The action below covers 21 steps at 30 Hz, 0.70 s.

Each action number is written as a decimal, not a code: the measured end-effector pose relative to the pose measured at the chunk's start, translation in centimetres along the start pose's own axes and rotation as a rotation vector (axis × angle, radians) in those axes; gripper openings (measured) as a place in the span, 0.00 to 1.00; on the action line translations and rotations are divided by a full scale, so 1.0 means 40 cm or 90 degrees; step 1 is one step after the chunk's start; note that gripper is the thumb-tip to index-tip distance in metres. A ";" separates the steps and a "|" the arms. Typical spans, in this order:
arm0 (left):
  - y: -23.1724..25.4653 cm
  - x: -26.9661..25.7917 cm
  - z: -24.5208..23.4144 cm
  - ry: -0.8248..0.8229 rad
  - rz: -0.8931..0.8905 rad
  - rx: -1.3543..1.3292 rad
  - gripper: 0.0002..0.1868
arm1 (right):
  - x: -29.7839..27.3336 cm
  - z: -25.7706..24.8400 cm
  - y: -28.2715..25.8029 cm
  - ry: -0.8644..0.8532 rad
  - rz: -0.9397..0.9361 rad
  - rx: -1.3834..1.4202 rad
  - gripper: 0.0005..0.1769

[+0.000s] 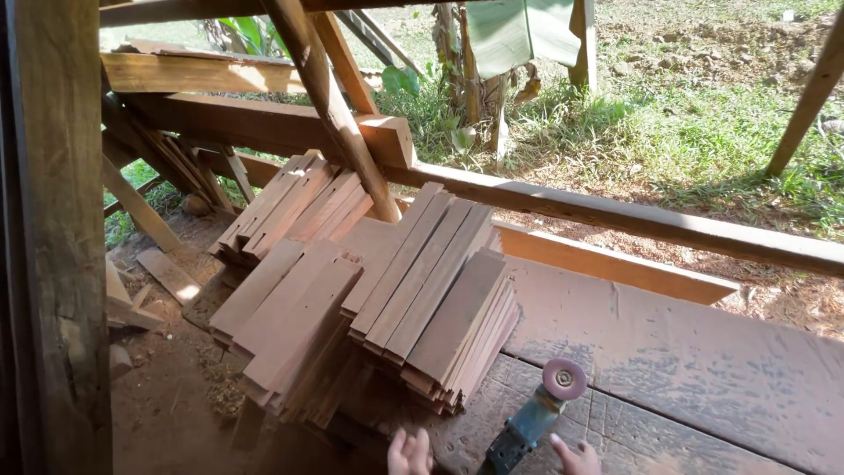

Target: Sanding individual wooden planks using a power sander at a workbench.

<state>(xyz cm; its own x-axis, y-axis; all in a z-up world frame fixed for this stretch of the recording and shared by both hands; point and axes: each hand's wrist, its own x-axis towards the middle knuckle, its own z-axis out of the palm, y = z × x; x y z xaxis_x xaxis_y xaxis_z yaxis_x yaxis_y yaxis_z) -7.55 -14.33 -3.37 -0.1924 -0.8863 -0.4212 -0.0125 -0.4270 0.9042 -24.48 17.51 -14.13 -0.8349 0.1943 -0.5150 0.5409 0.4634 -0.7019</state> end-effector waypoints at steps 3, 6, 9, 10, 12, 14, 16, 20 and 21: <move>-0.147 0.041 -0.088 0.007 0.014 0.016 0.45 | -0.095 0.044 -0.241 0.018 0.038 -0.009 0.65; -0.173 0.026 -0.167 -0.003 -0.015 0.028 0.43 | -0.259 0.029 -0.418 0.029 0.082 0.019 0.65; -0.183 0.023 -0.231 -0.011 -0.038 0.029 0.41 | -0.304 0.076 -0.482 0.042 0.115 0.031 0.66; -0.184 0.026 -0.245 -0.015 -0.043 0.027 0.41 | -0.299 0.100 -0.485 0.062 0.129 0.010 0.69; -0.189 0.029 -0.268 -0.029 -0.056 0.026 0.39 | -0.300 0.110 -0.483 0.058 0.129 -0.016 0.65; -0.201 0.029 -0.269 -0.050 -0.070 0.023 0.38 | -0.285 0.110 -0.479 0.062 0.129 -0.037 0.62; -0.205 0.026 -0.278 -0.070 -0.082 0.020 0.37 | -0.277 0.114 -0.469 0.075 0.102 -0.046 0.56; -0.106 -0.028 -0.229 -0.097 -0.094 0.015 0.35 | -0.296 0.019 -0.476 0.083 0.103 -0.079 0.44; 0.001 -0.091 -0.155 -0.130 -0.064 -0.056 0.35 | -0.316 -0.031 -0.484 0.046 0.095 -0.126 0.38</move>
<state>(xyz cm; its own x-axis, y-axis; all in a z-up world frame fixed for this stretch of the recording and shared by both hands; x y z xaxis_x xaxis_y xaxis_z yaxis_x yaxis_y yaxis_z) -0.75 -12.23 -2.24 -0.3889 -0.7877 -0.4777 0.0425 -0.5334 0.8448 -24.52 7.18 6.57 -0.7568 0.3307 -0.5639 0.6336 0.5835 -0.5080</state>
